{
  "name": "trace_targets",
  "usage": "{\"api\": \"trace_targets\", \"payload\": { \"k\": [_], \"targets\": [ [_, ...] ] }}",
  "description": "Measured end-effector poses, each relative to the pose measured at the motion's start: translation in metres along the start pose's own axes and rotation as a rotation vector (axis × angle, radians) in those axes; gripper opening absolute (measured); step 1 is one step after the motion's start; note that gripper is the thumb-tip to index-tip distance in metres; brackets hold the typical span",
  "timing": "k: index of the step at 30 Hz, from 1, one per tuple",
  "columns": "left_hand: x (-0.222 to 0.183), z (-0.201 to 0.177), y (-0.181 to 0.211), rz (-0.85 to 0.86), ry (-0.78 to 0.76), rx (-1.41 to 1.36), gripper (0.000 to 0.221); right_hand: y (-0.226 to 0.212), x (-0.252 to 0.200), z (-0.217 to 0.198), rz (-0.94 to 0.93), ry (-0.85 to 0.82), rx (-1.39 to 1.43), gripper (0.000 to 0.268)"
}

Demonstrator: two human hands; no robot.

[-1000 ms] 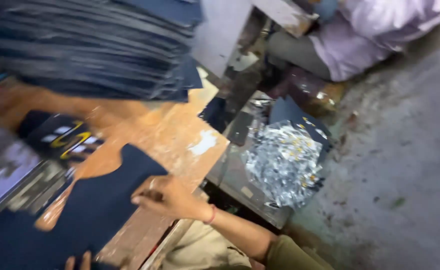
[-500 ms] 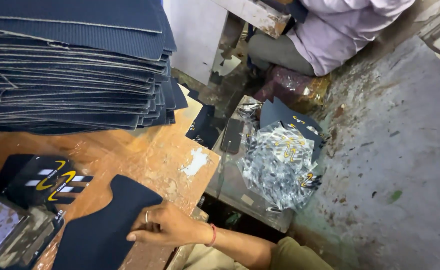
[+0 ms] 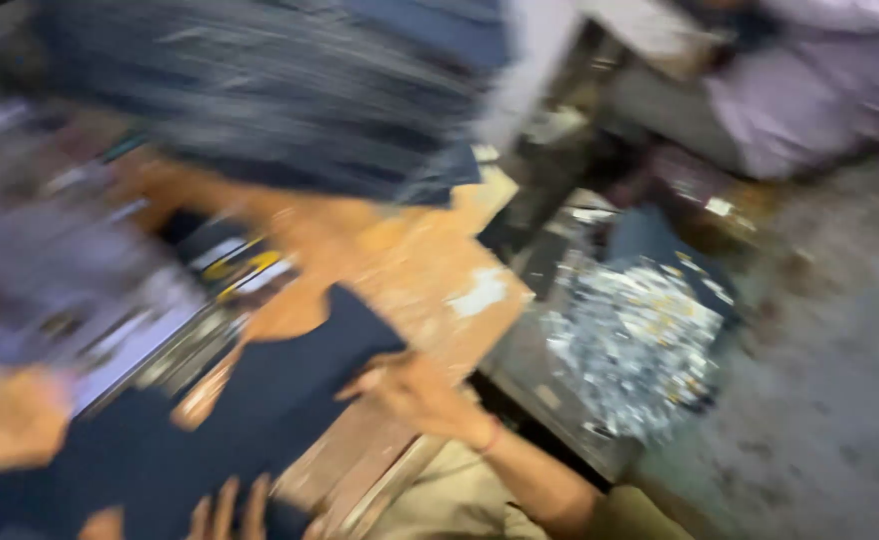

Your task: Manually applying and pressing heat-transfer stickers onto pre-cut fabric pieces using a specialized press machine.

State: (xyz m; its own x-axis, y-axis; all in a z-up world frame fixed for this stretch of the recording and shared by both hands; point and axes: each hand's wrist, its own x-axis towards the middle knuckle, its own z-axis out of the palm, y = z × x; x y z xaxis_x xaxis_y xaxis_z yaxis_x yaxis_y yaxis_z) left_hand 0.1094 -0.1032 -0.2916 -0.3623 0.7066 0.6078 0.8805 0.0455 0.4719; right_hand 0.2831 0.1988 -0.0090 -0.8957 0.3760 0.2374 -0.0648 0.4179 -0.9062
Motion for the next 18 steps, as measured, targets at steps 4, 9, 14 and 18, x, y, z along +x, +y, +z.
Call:
{"api": "trace_targets", "payload": {
  "k": [4, 9, 14, 18],
  "targets": [
    [0.171, -0.163, 0.151, -0.277, 0.011, 0.181, 0.069, 0.009, -0.003, 0.008, 0.23, 0.069, 0.238, 0.046],
    [0.151, -0.27, 0.085, -0.534, 0.138, 0.441, 0.073, 0.024, -0.008, 0.012, 0.342, 0.126, -0.021, 0.054],
    [0.095, -0.285, 0.073, -1.082, 0.112, 0.257, 0.071, -0.034, 0.011, 0.037, 0.149, 0.103, -0.551, 0.02],
    [0.086, -0.273, 0.116, -0.996, 0.155, 0.626, 0.059, -0.099, 0.043, 0.123, -0.068, -0.186, -0.247, 0.019]
  ]
}}
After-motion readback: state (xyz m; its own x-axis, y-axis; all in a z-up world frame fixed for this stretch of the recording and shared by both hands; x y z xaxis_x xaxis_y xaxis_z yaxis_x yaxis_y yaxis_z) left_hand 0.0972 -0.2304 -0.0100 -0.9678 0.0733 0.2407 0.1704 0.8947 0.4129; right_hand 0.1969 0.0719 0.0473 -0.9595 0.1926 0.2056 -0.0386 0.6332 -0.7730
